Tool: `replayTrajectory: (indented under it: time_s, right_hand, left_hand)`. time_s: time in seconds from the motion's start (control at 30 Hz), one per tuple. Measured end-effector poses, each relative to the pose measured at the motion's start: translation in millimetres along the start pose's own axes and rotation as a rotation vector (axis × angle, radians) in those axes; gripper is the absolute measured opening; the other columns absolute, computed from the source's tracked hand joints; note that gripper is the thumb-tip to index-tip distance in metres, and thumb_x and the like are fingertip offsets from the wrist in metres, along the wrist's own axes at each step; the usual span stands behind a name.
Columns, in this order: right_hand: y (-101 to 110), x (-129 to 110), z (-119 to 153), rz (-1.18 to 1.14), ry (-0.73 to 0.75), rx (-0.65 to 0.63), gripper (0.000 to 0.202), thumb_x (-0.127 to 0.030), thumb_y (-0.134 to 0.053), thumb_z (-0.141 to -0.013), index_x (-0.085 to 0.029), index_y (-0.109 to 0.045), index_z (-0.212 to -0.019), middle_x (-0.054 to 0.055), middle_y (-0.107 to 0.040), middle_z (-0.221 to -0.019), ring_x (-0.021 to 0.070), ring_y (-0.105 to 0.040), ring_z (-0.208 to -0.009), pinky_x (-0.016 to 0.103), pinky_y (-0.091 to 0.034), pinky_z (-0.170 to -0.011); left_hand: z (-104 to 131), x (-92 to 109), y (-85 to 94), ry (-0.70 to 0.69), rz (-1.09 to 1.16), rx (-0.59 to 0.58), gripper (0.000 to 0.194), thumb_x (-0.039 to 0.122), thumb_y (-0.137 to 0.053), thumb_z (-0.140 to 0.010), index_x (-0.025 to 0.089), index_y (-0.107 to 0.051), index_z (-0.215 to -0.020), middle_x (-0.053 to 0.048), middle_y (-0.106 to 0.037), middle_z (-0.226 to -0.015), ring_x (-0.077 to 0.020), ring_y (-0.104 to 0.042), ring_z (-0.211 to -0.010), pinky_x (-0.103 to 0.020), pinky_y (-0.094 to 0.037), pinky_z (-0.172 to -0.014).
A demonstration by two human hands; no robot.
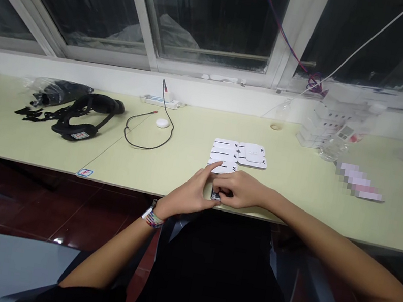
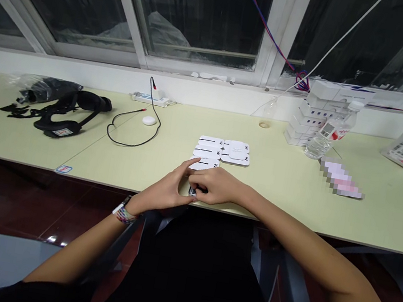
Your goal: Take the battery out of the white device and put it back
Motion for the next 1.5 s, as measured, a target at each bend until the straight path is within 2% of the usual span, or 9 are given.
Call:
replayTrajectory:
  time_s: [0.2, 0.67, 0.8, 1.0, 1.07, 1.2, 1.33, 1.43, 1.5]
  right_hand:
    - [-0.4, 2.6, -14.9, 0.093, -0.006, -0.097, 0.009, -0.015, -0.055, -0.082, -0.022, -0.052, -0.078, -0.001, -0.058, -0.079, 0.0126, -0.044, -0.063, 0.029, -0.029, -0.062]
    - [0.2, 6.6, -28.8, 0.116, 0.017, -0.141, 0.018, -0.016, -0.056, -0.071, -0.023, -0.041, -0.067, -0.004, -0.052, -0.065, 0.0128, -0.041, -0.057, 0.03, -0.027, -0.06]
    - [1.1, 5.8, -33.5, 0.132, -0.016, -0.178, 0.018, -0.014, -0.057, -0.068, -0.023, -0.042, -0.066, -0.005, -0.052, -0.063, 0.0126, -0.039, -0.056, 0.031, -0.027, -0.059]
    - [21.0, 0.3, -37.5, 0.127, -0.056, -0.164, 0.018, -0.013, -0.058, -0.069, -0.023, -0.043, -0.064, -0.005, -0.05, -0.06, 0.0128, -0.038, -0.057, 0.031, -0.025, -0.059]
    - [30.5, -1.3, -32.3, 0.112, -0.041, -0.1, 0.008, -0.014, -0.058, -0.075, -0.022, -0.056, -0.073, -0.004, -0.059, -0.068, 0.0125, -0.043, -0.059, 0.03, -0.027, -0.06]
    - [35.0, -2.5, -11.5, 0.197, -0.019, -0.04, 0.017, -0.025, -0.064, -0.092, -0.024, -0.077, -0.104, 0.003, -0.074, -0.096, 0.016, -0.057, -0.073, 0.029, -0.033, -0.064]
    - [21.8, -2.0, 7.3, 0.336, -0.03, -0.066, 0.031, -0.047, -0.071, -0.103, -0.022, -0.079, -0.119, 0.011, -0.072, -0.113, 0.0235, -0.065, -0.092, 0.031, -0.042, -0.071]
    - [15.6, -2.1, 11.2, 0.381, -0.034, -0.056, 0.044, -0.049, -0.071, -0.104, -0.021, -0.072, -0.138, 0.011, -0.071, -0.111, 0.0249, -0.064, -0.092, 0.033, -0.044, -0.073]
    - [17.0, -3.5, 10.6, 0.372, -0.048, -0.042, 0.045, -0.046, -0.072, -0.103, -0.022, -0.069, -0.141, 0.01, -0.072, -0.108, 0.0249, -0.063, -0.09, 0.033, -0.044, -0.073]
  left_hand:
    - [-3.3, -1.7, 0.3, -0.012, 0.05, 0.009, 0.107, 0.025, -0.082, -0.086, 0.029, -0.023, -0.176, -0.014, -0.068, -0.142, -0.0328, -0.07, -0.125, -0.051, -0.053, -0.114]
    - [-4.1, -2.1, 0.9, -0.004, 0.071, 0.019, 0.112, 0.024, -0.086, -0.083, 0.03, -0.024, -0.176, -0.013, -0.07, -0.135, -0.0311, -0.073, -0.116, -0.049, -0.056, -0.108]
    - [-3.9, -1.8, 1.3, 0.018, 0.082, 0.003, 0.114, 0.026, -0.088, -0.083, 0.03, -0.022, -0.176, -0.013, -0.07, -0.138, -0.0318, -0.074, -0.119, -0.05, -0.056, -0.111]
    - [-4.4, -4.2, 2.1, -0.019, 0.073, 0.025, 0.113, 0.03, -0.091, -0.083, 0.029, -0.024, -0.175, -0.018, -0.056, -0.163, -0.0392, -0.062, -0.144, -0.056, -0.05, -0.122]
    - [-4.7, -5.1, 2.3, -0.026, 0.064, 0.035, 0.11, 0.032, -0.092, -0.083, 0.028, -0.028, -0.173, -0.018, -0.057, -0.162, -0.0398, -0.063, -0.143, -0.057, -0.051, -0.121]
    - [-4.6, -4.1, 1.8, -0.01, 0.061, 0.027, 0.111, 0.031, -0.092, -0.084, 0.032, -0.026, -0.173, -0.015, -0.066, -0.148, -0.038, -0.066, -0.137, -0.057, -0.051, -0.119]
    - [-3.8, 0.2, 1.9, 0.01, 0.055, 0.015, 0.109, 0.035, -0.089, -0.089, 0.032, -0.022, -0.175, -0.013, -0.07, -0.137, -0.0358, -0.067, -0.134, -0.058, -0.048, -0.121]
    - [-3.4, 1.5, 2.5, 0.017, 0.049, 0.006, 0.108, 0.038, -0.088, -0.09, 0.032, -0.022, -0.175, -0.014, -0.068, -0.141, -0.0364, -0.066, -0.138, -0.059, -0.047, -0.122]
    - [-3.2, 0.6, 2.7, 0.015, 0.043, 0.01, 0.108, 0.037, -0.089, -0.089, 0.033, -0.023, -0.175, -0.014, -0.066, -0.144, -0.0371, -0.064, -0.141, -0.059, -0.047, -0.123]
Point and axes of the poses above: each hand's wrist, its own z-axis away from the middle knuckle, its own y-axis out of the back of the hand, x = y × z, the point moved 2 cm from there along -z, towards the middle knuckle
